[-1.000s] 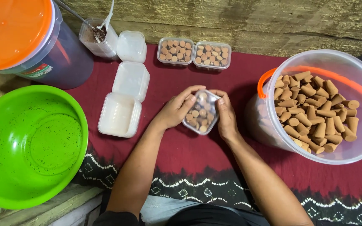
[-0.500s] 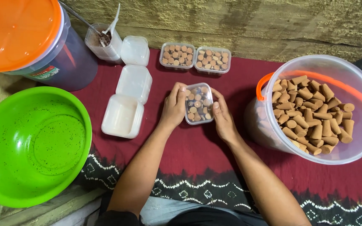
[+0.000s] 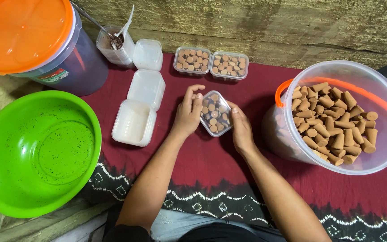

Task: Packing incense cones from a large bucket into smaller plastic containers and closing the lids.

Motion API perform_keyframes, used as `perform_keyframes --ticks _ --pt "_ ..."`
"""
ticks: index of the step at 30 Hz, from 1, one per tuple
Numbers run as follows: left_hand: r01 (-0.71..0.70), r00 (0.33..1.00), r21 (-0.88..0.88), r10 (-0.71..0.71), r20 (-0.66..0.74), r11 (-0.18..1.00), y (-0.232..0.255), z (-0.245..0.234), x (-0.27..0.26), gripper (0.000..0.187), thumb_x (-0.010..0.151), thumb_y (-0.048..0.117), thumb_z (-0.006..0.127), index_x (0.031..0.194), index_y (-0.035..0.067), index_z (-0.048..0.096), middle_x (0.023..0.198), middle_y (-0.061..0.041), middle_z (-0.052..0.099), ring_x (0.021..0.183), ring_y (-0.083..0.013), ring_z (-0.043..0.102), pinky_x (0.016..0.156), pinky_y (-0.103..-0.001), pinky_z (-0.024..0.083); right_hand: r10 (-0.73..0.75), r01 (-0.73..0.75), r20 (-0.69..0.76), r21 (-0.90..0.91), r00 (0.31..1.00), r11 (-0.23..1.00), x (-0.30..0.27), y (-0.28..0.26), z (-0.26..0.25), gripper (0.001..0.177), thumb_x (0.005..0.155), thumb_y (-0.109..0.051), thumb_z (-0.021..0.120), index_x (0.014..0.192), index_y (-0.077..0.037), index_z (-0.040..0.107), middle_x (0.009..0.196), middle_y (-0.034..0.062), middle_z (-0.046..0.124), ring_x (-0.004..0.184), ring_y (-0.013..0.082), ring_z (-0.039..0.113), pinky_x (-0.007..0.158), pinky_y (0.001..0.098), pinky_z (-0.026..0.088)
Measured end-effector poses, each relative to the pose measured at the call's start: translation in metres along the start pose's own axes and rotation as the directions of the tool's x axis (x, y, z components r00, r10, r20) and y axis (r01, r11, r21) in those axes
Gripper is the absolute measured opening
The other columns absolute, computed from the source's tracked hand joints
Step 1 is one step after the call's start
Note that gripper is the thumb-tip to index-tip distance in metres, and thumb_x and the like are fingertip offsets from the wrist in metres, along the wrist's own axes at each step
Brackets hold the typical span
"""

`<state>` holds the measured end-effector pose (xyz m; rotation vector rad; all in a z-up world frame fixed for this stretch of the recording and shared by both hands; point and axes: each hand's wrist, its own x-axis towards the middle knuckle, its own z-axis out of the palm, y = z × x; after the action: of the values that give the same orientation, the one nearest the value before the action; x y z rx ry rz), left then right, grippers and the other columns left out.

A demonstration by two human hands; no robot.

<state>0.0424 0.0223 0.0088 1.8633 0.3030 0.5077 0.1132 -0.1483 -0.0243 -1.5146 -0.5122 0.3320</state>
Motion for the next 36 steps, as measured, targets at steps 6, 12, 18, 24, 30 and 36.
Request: perform_keyframes --ticks 6,12,18,24,30,36 --pt "0.171 0.982 -0.040 -0.168 0.086 0.984 0.012 -0.002 -0.004 0.038 0.103 0.034 0.037 0.129 0.021 0.061 0.102 -0.024 0.070 0.100 -0.0400 0.068 0.091 -0.049 0.054 0.022 -0.033 -0.115 -0.088 0.993 0.996 -0.006 0.007 0.000 0.043 0.112 -0.035 0.033 0.135 -0.011 0.061 0.106 0.0133 0.057 0.103 0.0278 0.055 0.095 0.0446 0.047" --pt "0.028 0.984 0.029 -0.033 0.176 0.999 0.006 -0.001 -0.001 0.040 0.107 0.037 0.037 0.127 0.019 0.067 0.099 -0.024 0.073 0.101 -0.0407 0.071 0.090 -0.051 0.055 0.027 -0.029 -0.161 -0.007 0.987 1.000 -0.008 -0.018 0.013 0.053 0.112 -0.046 0.030 0.128 -0.014 0.068 0.101 0.0058 0.059 0.096 0.0198 0.054 0.087 0.0372 0.050" --pt "-0.011 0.987 0.058 0.002 0.160 0.998 0.004 0.000 0.001 0.042 0.110 0.038 0.032 0.118 0.015 0.067 0.073 -0.025 0.067 0.077 -0.0404 0.071 0.072 -0.050 0.057 0.100 -0.123 -0.199 -0.109 0.975 0.986 -0.004 -0.017 0.010 0.052 0.111 -0.046 0.030 0.130 -0.016 0.069 0.100 0.0111 0.062 0.090 0.0236 0.059 0.080 0.0400 0.053" --pt "0.143 0.987 0.003 -0.143 0.072 0.990 -0.060 0.016 0.007 0.043 0.108 0.040 0.030 0.110 0.011 0.062 0.063 -0.020 0.059 0.048 -0.0261 0.066 0.046 -0.032 0.057 0.015 -0.012 -0.044 0.079 0.999 0.997 0.000 0.003 0.003 0.056 0.109 -0.051 0.032 0.146 -0.013 0.050 0.118 0.0109 0.049 0.107 0.0238 0.050 0.095 0.0410 0.049" --pt "0.255 0.956 -0.072 -0.240 0.171 0.964 0.014 0.005 0.001 0.040 0.098 0.044 0.053 0.112 0.007 0.059 0.090 -0.028 0.069 0.062 -0.0303 0.071 0.042 -0.031 0.059 0.062 -0.065 -0.037 -0.085 0.997 0.994 0.001 0.012 -0.006 0.047 0.110 -0.034 0.041 0.152 -0.014 0.046 0.124 0.0192 0.055 0.117 0.0313 0.053 0.100 0.0491 0.048" --pt "0.271 0.920 -0.136 -0.215 0.329 0.953 0.024 -0.001 -0.002 0.069 0.083 0.030 0.077 0.140 0.008 0.046 0.113 -0.031 0.062 0.088 -0.0346 0.070 0.052 -0.033 0.066 -0.018 0.020 0.025 -0.075 1.000 0.997 -0.006 -0.021 0.005 0.073 0.098 -0.016 0.067 0.161 -0.018 0.030 0.141 0.0278 0.052 0.133 0.0386 0.049 0.112 0.0571 0.039"
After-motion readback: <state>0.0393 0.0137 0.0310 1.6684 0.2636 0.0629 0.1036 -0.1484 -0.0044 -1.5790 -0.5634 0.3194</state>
